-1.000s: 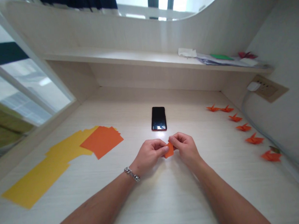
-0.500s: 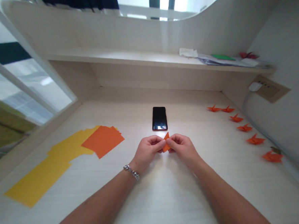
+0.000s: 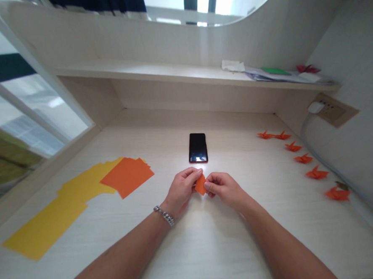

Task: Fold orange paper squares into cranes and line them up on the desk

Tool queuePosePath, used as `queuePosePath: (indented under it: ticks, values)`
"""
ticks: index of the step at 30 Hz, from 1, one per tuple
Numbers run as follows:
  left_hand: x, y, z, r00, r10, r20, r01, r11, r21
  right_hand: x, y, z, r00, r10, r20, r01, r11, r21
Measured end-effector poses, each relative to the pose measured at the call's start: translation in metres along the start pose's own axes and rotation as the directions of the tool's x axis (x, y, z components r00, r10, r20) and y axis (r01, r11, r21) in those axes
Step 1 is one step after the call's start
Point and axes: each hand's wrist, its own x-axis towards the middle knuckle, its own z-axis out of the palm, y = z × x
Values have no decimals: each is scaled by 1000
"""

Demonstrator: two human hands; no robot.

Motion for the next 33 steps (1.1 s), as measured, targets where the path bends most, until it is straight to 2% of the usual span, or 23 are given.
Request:
queuePosePath:
  ticks: [4, 10, 14, 18, 25, 33]
  values:
    - [-1, 3, 1, 1000, 11, 10, -11, 1000, -4, 2, 2, 1, 1000, 12, -15, -11, 995, 101]
    - [-1, 6, -2, 997, 74, -2, -74, 996, 58, 4, 1, -1, 969, -44, -243, 72, 991, 110]
    - [-1, 5, -3, 986, 165, -38, -158, 979, 130, 3, -3, 1, 936, -128, -329, 159, 985, 71]
    - [-1, 4, -2, 978, 205, -44, -197, 970, 138, 2, -4, 4, 913, -158, -376, 185, 982, 37]
    - [-1, 5, -3, 981, 190, -20, -188, 978, 96, 2, 3, 4, 872, -222, -435, 218, 974, -61]
    - [-2, 5, -2, 971, 239, -25, -235, 966, 110, 2, 3, 6, 844, -274, -462, 279, 958, -57]
